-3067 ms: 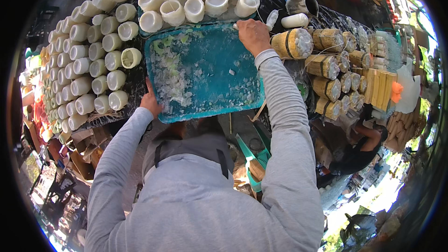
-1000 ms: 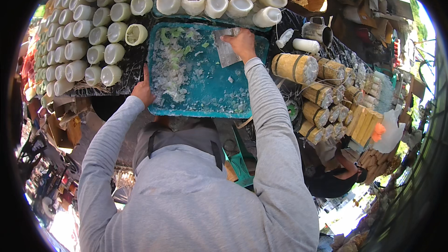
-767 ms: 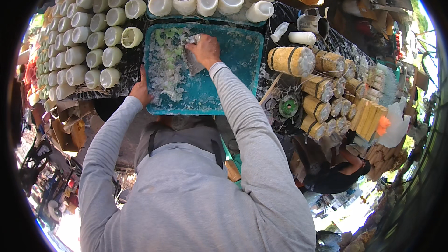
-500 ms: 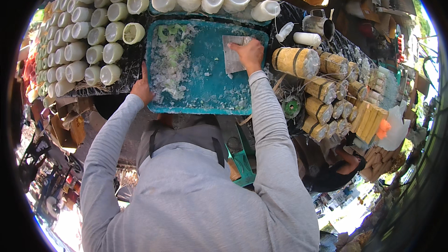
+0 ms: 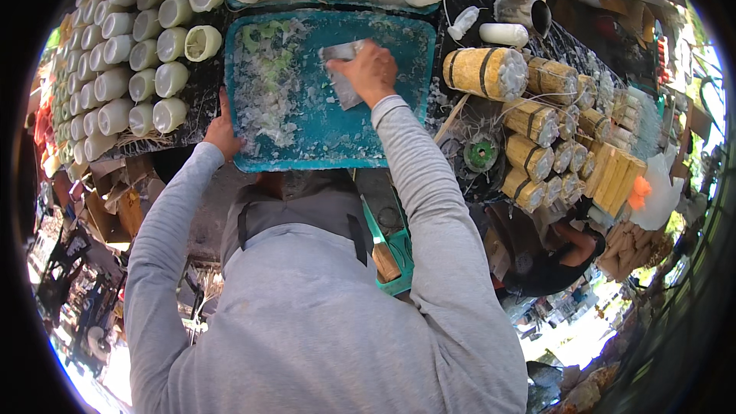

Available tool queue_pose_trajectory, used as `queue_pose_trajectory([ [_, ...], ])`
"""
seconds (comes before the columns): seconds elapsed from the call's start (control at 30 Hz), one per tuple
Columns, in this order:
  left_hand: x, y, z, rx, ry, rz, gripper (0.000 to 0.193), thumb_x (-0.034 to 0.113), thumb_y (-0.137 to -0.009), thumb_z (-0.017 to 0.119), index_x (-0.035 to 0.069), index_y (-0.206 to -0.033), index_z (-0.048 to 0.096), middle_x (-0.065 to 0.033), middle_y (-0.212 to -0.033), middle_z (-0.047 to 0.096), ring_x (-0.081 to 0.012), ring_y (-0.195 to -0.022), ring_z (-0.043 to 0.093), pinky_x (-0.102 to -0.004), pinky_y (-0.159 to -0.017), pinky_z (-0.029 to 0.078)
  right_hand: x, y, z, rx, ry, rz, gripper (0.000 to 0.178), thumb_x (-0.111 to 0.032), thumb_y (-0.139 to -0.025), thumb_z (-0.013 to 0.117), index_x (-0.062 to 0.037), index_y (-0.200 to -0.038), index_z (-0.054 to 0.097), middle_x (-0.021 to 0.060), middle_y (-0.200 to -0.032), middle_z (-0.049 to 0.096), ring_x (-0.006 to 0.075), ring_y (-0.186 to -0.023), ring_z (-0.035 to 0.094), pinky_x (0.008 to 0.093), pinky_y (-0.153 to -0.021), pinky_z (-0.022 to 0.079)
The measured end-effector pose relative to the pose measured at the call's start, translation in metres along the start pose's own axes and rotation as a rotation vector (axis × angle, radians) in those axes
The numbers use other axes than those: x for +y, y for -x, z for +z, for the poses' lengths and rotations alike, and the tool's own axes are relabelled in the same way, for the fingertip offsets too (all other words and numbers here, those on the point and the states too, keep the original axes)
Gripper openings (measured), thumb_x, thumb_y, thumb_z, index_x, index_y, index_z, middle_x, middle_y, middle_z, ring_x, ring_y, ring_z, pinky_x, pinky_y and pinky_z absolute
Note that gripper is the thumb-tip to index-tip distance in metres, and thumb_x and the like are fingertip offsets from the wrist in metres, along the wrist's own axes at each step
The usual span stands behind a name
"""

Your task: The person assembles white cylindrical candles by inserting wicks into the base, then scrapes wax residue from a green tray using a metal scraper. The person also retrieves a box of white wax shavings and pours them into a black hopper.

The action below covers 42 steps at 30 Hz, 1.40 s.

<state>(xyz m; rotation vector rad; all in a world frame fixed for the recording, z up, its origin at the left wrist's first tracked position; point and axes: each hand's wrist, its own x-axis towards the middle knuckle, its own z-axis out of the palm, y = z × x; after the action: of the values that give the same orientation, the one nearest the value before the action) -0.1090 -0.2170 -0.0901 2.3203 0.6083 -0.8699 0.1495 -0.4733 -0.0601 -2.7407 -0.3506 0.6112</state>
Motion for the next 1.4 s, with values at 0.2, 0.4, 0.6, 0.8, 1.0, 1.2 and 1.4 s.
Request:
queue_pose_trajectory([
  [0.2, 0.000, -0.001, -0.003, -0.023, 0.031, -0.009, 0.139, 0.007, -0.079, 0.081, 0.011, -0.157, -0.034, -0.0349, -0.113, 0.069, -0.0483, -0.102, 0.069, -0.0493, -0.093, 0.058, 0.014, 0.016, -0.007, -0.092, 0.029, -0.099, 0.076, -0.061, -0.065, 0.092, 0.0003, -0.106, 0.072, 0.0219, -0.102, 0.077, 0.0369, -0.095, 0.076, 0.0451, -0.085, 0.060],
  [0.4, -0.003, -0.003, -0.001, -0.017, 0.049, -0.008, 0.140, 0.008, -0.080, 0.082, 0.011, -0.157, -0.035, -0.0356, -0.114, 0.067, -0.0490, -0.102, 0.069, -0.0496, -0.094, 0.057, -0.002, 0.044, 0.021, -0.116, -0.076, -0.022, 0.075, -0.057, -0.067, 0.092, 0.0020, -0.108, 0.070, 0.0241, -0.099, 0.075, 0.0395, -0.095, 0.075, 0.0449, -0.084, 0.060],
  [0.6, 0.011, 0.002, -0.013, -0.081, 0.098, -0.047, 0.140, 0.005, -0.083, 0.081, 0.017, -0.155, -0.039, -0.0359, -0.115, 0.067, -0.0485, -0.095, 0.071, -0.0521, -0.078, 0.064, 0.004, 0.054, 0.020, 0.009, -0.053, 0.064, 0.076, -0.060, -0.068, 0.091, 0.0037, -0.103, 0.068, 0.0237, -0.095, 0.076, 0.0385, -0.090, 0.076, 0.0456, -0.080, 0.060],
  [0.8, 0.007, 0.002, -0.014, -0.114, 0.178, -0.074, 0.138, 0.004, -0.083, 0.080, 0.017, -0.157, -0.035, -0.0362, -0.128, 0.062, -0.0489, -0.097, 0.071, -0.0500, -0.073, 0.065, -0.023, 0.076, 0.048, -0.117, -0.204, -0.046, 0.073, -0.054, -0.075, 0.088, 0.0038, -0.112, 0.063, 0.0256, -0.098, 0.074, 0.0423, -0.092, 0.074, 0.0483, -0.082, 0.060],
  [1.0, -0.004, -0.005, -0.002, -0.003, 0.012, 0.046, 0.138, 0.006, -0.083, 0.081, 0.014, -0.155, -0.037, -0.0364, -0.125, 0.063, -0.0462, -0.097, 0.072, -0.0483, -0.069, 0.066, -0.009, 0.064, 0.032, 0.063, -0.185, 0.098, 0.067, -0.053, -0.069, 0.092, 0.0030, -0.099, 0.070, 0.0265, -0.095, 0.075, 0.0408, -0.089, 0.076, 0.0471, -0.078, 0.060],
  [1.2, 0.000, -0.003, -0.014, -0.124, 0.110, 0.028, 0.136, 0.002, -0.085, 0.077, 0.016, -0.154, -0.038, -0.0368, -0.134, 0.058, -0.0463, -0.100, 0.071, -0.0468, -0.064, 0.067, -0.063, 0.080, 0.073, -0.014, -0.169, -0.004, 0.063, -0.051, -0.072, 0.090, 0.0017, -0.099, 0.069, 0.0253, -0.094, 0.075, 0.0418, -0.093, 0.074, 0.0488, -0.082, 0.059],
  [1.4, -0.005, -0.004, -0.017, -0.137, 0.161, 0.047, 0.137, 0.000, -0.084, 0.078, 0.017, -0.153, -0.040, -0.0358, -0.125, 0.063, -0.0468, -0.097, 0.072, -0.0483, -0.067, 0.067, -0.017, 0.056, 0.034, 0.064, -0.386, 0.125, 0.062, -0.051, -0.070, 0.093, 0.0032, -0.094, 0.076, 0.0243, -0.087, 0.076, 0.0377, -0.079, 0.077, 0.0424, -0.073, 0.061],
])
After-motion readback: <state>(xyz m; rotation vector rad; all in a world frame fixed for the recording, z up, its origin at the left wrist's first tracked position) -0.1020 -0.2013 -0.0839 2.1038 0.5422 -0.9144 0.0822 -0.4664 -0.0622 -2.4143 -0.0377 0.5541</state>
